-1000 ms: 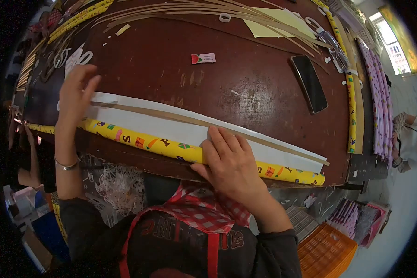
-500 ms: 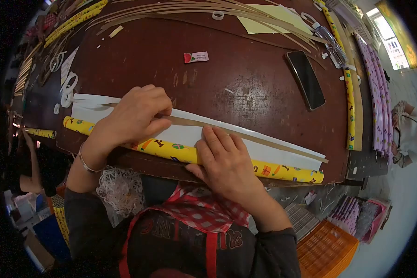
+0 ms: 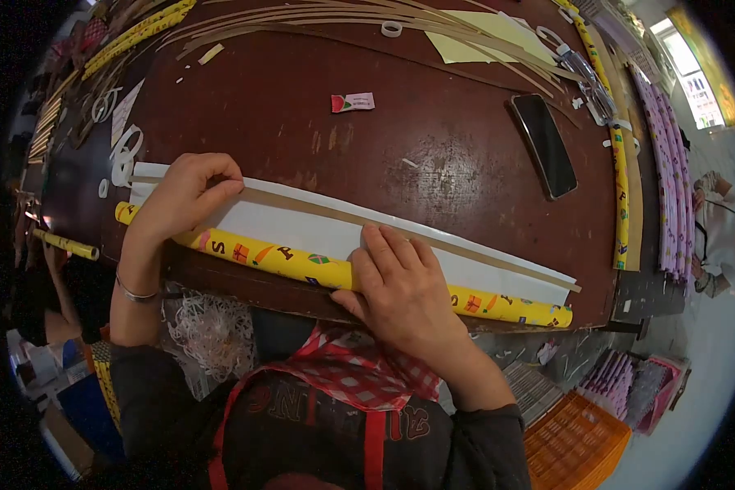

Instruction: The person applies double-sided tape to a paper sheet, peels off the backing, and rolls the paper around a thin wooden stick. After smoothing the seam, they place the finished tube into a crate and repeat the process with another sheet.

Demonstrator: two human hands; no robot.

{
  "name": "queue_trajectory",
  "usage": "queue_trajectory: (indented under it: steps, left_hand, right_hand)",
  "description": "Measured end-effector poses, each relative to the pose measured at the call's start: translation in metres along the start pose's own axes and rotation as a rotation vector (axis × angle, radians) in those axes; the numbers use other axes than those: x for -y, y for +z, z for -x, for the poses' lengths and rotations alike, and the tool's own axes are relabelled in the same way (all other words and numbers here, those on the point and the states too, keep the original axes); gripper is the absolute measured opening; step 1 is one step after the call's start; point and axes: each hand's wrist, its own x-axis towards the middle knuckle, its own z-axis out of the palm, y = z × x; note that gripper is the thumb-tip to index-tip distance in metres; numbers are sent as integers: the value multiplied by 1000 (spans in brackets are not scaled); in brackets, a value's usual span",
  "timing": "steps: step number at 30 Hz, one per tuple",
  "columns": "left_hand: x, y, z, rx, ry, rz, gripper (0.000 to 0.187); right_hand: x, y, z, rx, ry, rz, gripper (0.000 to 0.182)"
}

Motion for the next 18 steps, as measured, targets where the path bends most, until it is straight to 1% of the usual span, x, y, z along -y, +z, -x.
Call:
queue_trajectory:
  steps: [8,18]
  left_hand:
    - [24,-8,14,-156,-59,-121,16]
    - [33,-8,16,-183,-98,-168,17]
  right_hand:
    - [0,0,0,6,-1,0,50]
    - [0,2,0,16,-4,18,50]
